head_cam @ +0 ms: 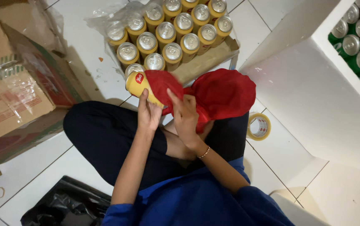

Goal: The person wipes individual beverage cans with a red cloth, removes them from a cardboard tray, and places them into a white cooler.

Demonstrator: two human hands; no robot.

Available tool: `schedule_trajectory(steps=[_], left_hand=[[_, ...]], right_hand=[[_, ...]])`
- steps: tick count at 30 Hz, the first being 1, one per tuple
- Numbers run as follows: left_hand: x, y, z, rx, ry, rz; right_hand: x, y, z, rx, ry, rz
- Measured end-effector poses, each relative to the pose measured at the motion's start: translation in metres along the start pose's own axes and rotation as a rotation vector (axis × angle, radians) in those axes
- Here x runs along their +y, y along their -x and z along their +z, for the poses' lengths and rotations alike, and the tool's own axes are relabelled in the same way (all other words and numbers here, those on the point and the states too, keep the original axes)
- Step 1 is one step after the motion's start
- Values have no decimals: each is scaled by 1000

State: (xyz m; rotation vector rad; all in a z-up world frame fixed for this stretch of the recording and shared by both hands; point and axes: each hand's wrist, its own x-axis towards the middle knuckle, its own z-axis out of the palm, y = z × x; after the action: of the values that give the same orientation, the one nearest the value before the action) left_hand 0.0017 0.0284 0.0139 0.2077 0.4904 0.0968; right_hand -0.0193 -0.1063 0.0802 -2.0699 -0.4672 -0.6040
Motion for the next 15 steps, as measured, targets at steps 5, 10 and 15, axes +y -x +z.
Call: schedule_trajectory(steps=[5,10,15], left_hand=[[9,-10,-14,51,39,-8],[7,-13,-17,97,108,4],[8,-6,-3,-6,92,-28]], right_hand=[[-9,16,10,-29,176,-363],[6,31,22,2,51,-351],[-4,5,10,32,114,-306]])
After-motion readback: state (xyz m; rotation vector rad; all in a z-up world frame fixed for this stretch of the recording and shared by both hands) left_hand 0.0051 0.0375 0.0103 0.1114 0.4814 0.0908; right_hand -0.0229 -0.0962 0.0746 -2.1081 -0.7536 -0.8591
